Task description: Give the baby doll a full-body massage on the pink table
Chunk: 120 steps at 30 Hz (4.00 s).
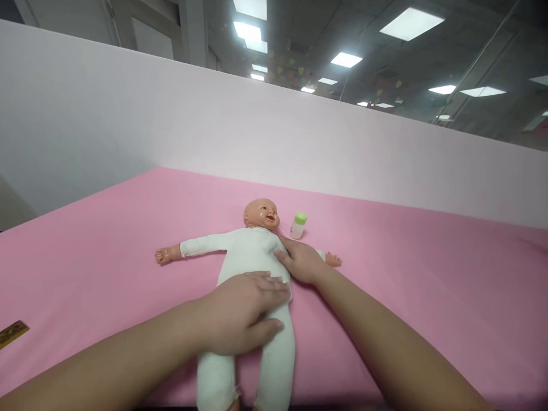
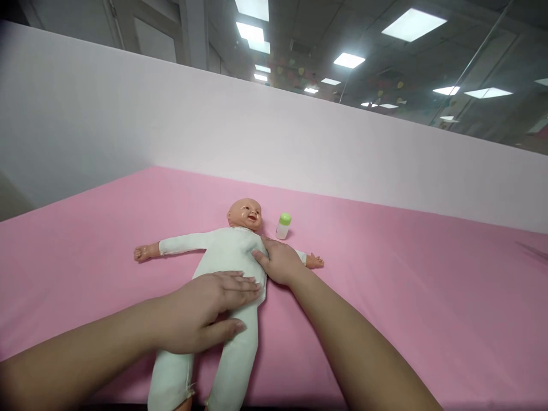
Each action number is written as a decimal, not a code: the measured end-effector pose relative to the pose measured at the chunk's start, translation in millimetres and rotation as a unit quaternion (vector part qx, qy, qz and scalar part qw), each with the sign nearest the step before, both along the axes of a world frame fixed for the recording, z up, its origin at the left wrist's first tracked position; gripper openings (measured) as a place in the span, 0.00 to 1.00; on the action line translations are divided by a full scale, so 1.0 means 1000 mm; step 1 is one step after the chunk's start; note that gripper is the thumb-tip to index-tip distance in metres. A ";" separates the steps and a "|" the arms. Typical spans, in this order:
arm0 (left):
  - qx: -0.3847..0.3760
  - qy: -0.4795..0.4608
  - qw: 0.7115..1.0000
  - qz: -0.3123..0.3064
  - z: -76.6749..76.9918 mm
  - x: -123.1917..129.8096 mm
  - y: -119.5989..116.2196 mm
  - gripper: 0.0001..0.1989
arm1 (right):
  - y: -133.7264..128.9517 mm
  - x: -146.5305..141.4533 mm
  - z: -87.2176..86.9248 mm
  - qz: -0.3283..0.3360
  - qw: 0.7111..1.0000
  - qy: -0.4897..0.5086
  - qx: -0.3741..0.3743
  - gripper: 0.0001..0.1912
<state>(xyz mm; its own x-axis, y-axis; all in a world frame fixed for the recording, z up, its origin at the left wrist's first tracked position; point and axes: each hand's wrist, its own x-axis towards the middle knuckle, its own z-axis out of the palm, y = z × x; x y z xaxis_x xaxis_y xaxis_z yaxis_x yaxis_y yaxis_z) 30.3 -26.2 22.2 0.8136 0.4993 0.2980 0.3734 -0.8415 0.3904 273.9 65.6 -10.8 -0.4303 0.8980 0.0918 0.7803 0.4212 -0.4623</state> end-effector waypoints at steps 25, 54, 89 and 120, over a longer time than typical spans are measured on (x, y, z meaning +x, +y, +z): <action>0.017 0.071 0.913 0.401 -0.055 -0.040 0.112 0.27 | -0.045 -0.019 0.000 0.282 0.909 0.094 0.293 0.28; -0.007 0.102 0.906 0.410 -0.069 -0.080 0.132 0.27 | 0.003 0.032 0.008 0.002 1.000 -0.003 0.012 0.21; -0.303 -0.480 0.675 0.472 -0.097 -0.165 0.182 0.43 | 0.047 0.122 -0.006 -0.275 0.931 0.216 -0.103 0.24; -0.308 -0.487 0.677 0.458 -0.104 -0.161 0.187 0.24 | 0.069 0.123 -0.040 -0.197 0.729 0.598 -0.269 0.11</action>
